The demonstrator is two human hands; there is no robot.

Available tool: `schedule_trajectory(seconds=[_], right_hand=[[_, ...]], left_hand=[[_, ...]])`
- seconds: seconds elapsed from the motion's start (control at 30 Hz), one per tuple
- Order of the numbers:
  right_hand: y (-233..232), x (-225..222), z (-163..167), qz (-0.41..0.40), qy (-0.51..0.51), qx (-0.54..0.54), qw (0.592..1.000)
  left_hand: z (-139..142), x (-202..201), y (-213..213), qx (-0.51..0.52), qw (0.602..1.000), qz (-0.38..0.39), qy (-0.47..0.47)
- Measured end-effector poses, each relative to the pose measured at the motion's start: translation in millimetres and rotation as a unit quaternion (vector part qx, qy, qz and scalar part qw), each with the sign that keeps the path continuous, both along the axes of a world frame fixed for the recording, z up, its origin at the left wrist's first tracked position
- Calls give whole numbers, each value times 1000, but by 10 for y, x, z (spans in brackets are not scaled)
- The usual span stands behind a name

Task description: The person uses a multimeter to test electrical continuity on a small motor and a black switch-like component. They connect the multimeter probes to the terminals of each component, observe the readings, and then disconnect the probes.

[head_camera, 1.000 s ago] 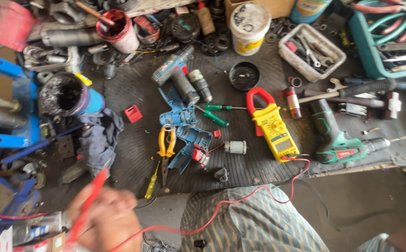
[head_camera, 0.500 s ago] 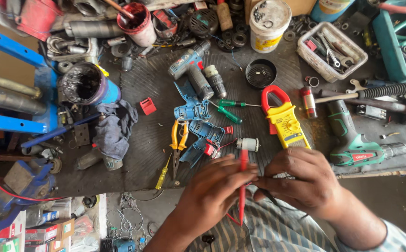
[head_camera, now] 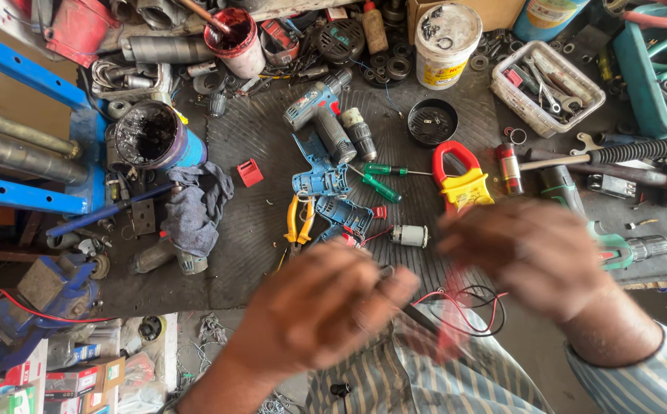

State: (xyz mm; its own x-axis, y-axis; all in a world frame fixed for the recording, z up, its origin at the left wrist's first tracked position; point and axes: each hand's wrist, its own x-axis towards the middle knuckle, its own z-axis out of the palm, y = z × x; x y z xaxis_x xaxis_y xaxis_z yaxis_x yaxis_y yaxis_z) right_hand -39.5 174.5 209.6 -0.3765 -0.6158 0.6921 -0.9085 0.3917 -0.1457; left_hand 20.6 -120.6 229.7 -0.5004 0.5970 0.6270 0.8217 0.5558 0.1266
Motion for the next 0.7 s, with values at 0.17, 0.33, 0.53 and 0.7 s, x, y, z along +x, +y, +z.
schedule_trajectory(seconds=[0.17,0.33,0.53,0.7], right_hand=[[228,-8,-616,-139,-49,-387,910],[271,173,-1325,117,-437,-618,643],[-65,308,-1593,18,-539,-169,825],[-276,351,-1522,15,-519,-116,847]], left_hand=[[-482,189,-153,172,972,157,29],[-1480,206,46,735,641,11,-219],[-2058,431,240,463,758,68,-455],[-2071,456,304,422,780,78,-455]])
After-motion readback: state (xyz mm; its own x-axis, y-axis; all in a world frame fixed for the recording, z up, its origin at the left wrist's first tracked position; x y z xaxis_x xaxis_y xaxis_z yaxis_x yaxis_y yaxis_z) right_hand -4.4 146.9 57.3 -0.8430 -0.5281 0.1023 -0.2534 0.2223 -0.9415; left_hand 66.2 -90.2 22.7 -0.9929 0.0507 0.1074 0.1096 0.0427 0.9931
